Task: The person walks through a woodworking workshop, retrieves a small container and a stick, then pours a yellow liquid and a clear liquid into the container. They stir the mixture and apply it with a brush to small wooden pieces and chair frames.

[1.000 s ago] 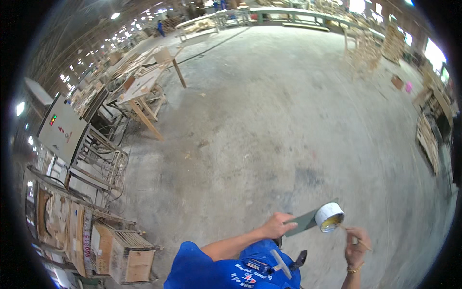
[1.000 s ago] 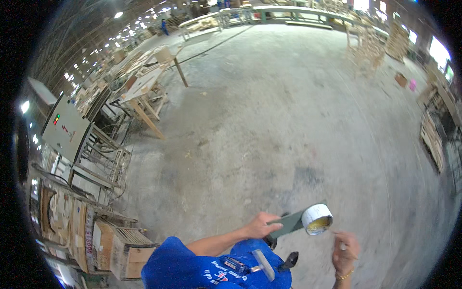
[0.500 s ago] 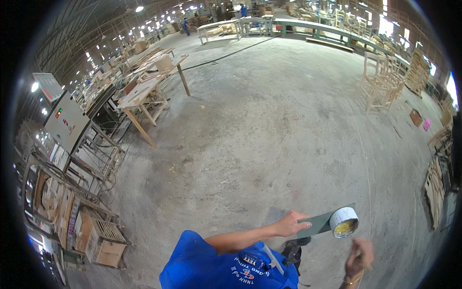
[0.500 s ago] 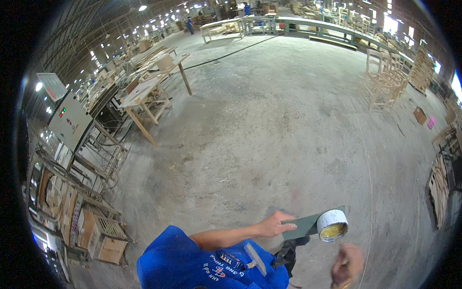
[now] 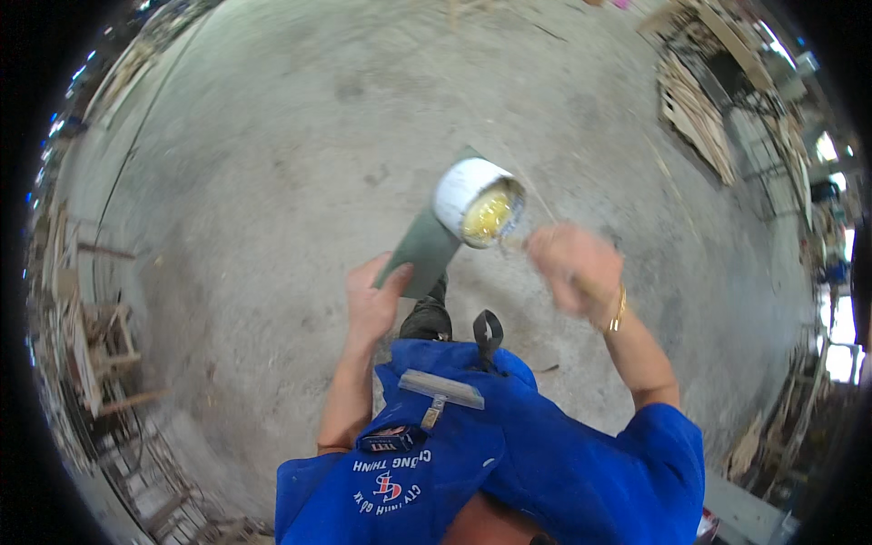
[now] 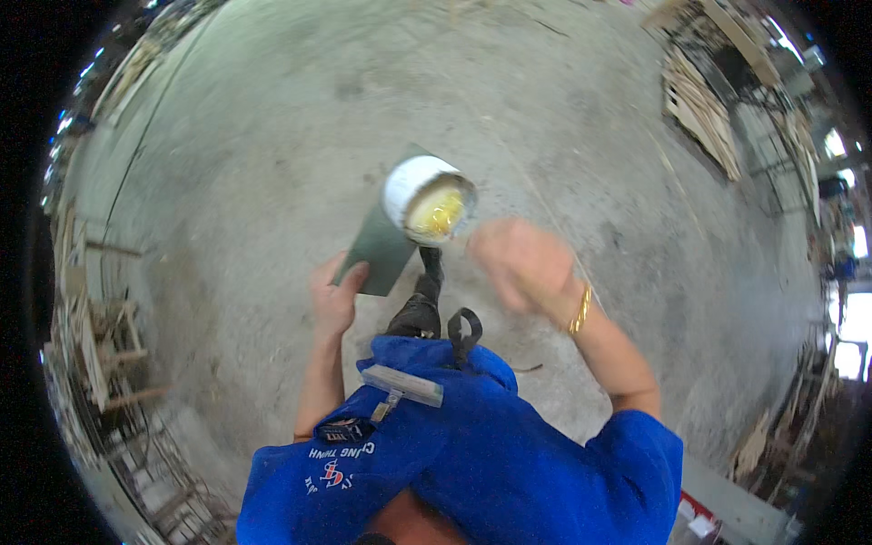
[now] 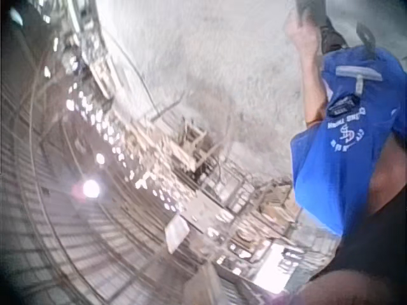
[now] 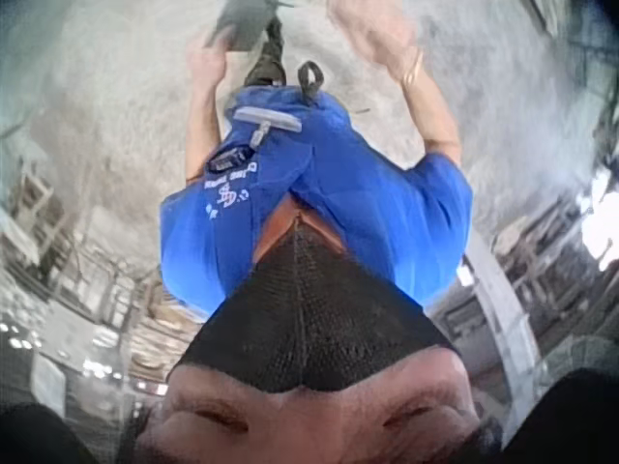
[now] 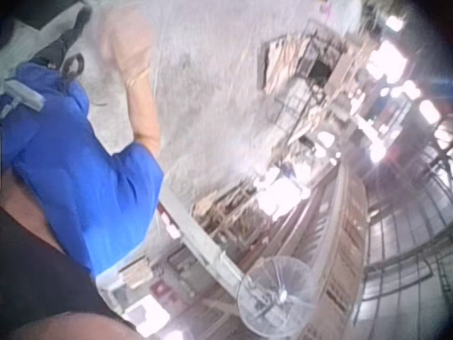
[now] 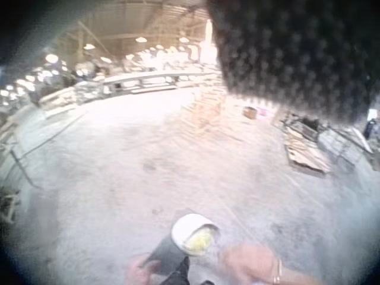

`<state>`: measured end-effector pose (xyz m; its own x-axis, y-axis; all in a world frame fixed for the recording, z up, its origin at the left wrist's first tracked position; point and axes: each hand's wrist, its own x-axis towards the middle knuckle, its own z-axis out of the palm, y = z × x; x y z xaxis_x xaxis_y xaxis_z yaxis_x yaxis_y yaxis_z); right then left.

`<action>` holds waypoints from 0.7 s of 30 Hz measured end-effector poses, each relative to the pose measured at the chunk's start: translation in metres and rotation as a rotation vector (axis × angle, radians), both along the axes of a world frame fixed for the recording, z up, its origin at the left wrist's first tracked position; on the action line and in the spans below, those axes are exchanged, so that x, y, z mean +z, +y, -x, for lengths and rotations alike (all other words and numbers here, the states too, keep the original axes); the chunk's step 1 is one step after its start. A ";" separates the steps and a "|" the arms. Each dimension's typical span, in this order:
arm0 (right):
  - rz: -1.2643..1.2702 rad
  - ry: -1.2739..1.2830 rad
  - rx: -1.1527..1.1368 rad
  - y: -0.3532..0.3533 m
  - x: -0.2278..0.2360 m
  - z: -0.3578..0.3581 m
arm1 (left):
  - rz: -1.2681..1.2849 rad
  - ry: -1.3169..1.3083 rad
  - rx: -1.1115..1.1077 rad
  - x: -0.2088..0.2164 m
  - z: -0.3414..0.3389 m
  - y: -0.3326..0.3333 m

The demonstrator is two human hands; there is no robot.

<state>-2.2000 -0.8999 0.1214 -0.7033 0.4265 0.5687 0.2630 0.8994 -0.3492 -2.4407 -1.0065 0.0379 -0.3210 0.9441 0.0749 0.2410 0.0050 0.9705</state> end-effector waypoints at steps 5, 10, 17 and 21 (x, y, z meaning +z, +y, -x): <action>0.120 0.460 -0.095 0.148 -0.021 -0.017 | -0.123 0.000 -0.089 0.007 -0.016 0.162; 0.138 0.306 -0.338 0.282 -0.019 -0.038 | -0.119 -0.059 -0.189 0.005 -0.029 0.331; 0.085 0.459 -0.331 0.479 -0.028 -0.055 | -0.093 0.026 -0.323 -0.005 -0.043 0.556; 0.085 0.236 -0.452 0.608 -0.032 -0.102 | -0.011 0.038 -0.332 0.006 -0.074 0.688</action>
